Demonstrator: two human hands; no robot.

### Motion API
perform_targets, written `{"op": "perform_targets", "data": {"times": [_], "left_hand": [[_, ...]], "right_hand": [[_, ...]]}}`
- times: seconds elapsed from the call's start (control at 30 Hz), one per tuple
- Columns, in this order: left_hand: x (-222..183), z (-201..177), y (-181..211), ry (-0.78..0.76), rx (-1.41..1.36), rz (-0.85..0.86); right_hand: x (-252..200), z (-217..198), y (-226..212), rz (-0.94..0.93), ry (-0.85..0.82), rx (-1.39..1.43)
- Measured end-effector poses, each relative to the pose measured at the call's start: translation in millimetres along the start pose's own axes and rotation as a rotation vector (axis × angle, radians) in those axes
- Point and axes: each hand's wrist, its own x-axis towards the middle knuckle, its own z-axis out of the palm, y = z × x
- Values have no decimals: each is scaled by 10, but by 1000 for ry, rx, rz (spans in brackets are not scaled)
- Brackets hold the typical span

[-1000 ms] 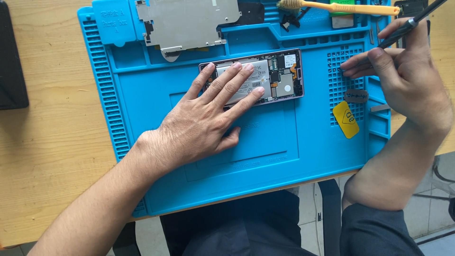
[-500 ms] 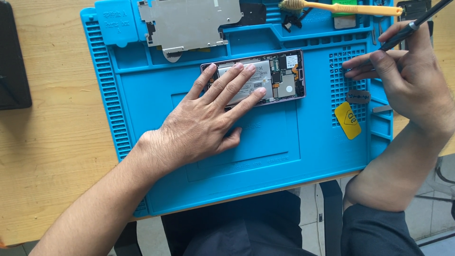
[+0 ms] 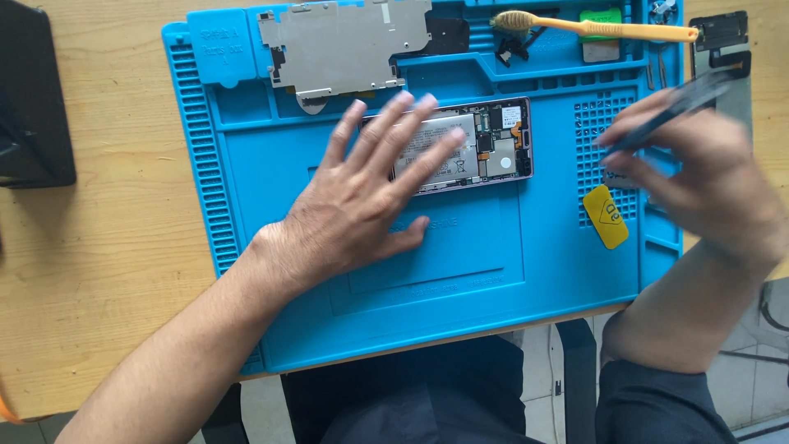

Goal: Disassembling a smartphone by removing internal screws and prying out the battery and motherboard assembly.

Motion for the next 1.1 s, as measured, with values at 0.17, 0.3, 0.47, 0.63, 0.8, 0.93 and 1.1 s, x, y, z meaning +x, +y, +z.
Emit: {"op": "perform_targets", "data": {"times": [0.17,0.3,0.47,0.63,0.8,0.93,1.1], "left_hand": [[-14,49,-28,44,91,-122],[-9,105,-56,122,60,-87],[-37,121,-66,134,55,-54],[-40,106,-33,176,64,-69],[-54,61,-27,303,-106,-37],[2,-82,20,420,-361,-86],[-8,-152,180,465,-768,-282]], "right_hand": [[200,162,-396,-135,-103,32],[285,154,-241,-99,157,-209],[640,85,47,-111,154,-508],[982,189,28,-107,102,-580],[973,240,-321,-262,428,-31],[829,330,-466,-232,671,296],[988,798,-776,-203,276,1251]]}}
